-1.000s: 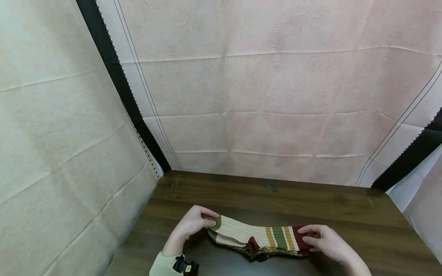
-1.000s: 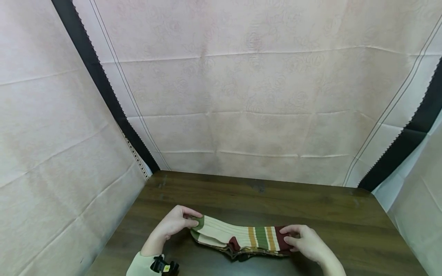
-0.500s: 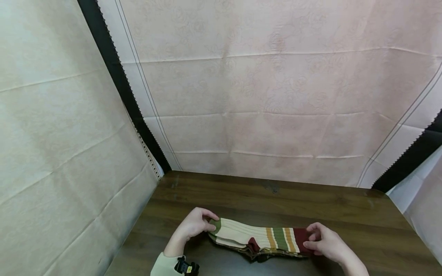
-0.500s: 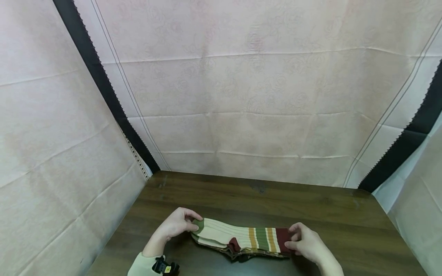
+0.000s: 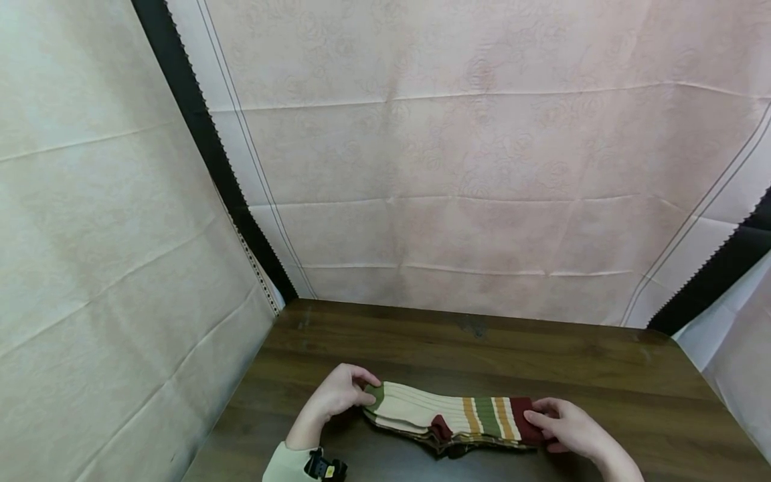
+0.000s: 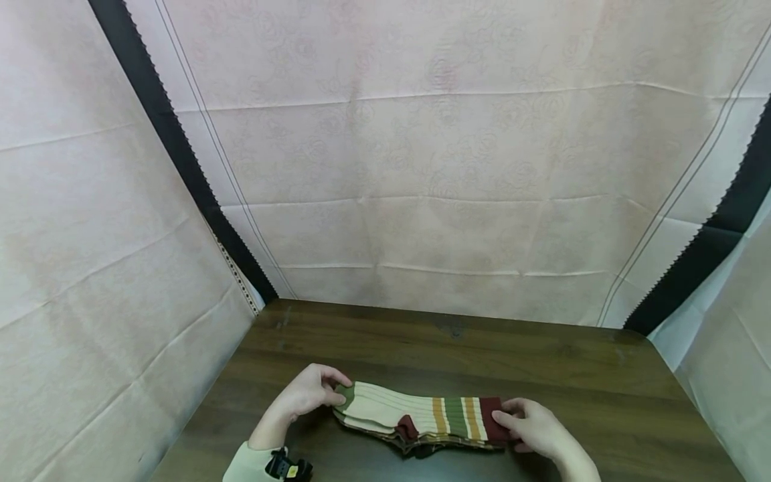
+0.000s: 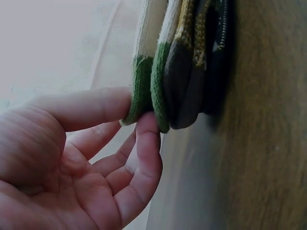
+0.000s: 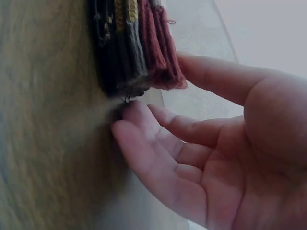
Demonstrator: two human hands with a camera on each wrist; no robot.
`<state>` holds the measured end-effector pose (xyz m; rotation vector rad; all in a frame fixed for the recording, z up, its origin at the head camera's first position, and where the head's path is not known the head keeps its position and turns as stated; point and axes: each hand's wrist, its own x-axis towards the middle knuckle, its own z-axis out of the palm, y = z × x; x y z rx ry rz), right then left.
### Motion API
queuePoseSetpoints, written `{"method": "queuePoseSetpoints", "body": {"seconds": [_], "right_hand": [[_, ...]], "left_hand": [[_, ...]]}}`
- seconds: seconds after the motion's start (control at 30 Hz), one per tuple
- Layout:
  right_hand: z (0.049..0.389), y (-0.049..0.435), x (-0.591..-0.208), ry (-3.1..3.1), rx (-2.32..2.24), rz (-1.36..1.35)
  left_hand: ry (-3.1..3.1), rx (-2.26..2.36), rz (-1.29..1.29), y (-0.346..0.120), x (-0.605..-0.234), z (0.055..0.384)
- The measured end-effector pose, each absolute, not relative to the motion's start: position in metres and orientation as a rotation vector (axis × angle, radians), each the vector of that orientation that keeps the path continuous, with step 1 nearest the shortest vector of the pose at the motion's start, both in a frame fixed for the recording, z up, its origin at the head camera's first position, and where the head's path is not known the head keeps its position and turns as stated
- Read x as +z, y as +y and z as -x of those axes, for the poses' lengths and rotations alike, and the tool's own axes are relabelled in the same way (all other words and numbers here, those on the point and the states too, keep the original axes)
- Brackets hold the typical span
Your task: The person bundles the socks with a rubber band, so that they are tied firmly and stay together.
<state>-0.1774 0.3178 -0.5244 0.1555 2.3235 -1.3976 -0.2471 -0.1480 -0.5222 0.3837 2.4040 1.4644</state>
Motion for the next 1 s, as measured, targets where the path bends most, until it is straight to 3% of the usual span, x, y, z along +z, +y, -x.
{"method": "queuePoseSetpoints", "body": {"seconds": [0.2, 0.4, 1.0], "right_hand": [[0.180, 0.317, -0.531, 2.299, -1.406, -0.190], [0.187, 0.331, -0.541, 2.157, -1.414, -0.056], [0.179, 0.309, -0.528, 2.228, -1.519, -0.060]], "left_hand": [[2.438, 1.513, -0.394, -0.145, -0.515, 0.246], [2.481, 1.552, -0.393, -0.145, -0.509, 0.245], [2.527, 1.595, -0.385, -0.146, -0.513, 0.246]]}}
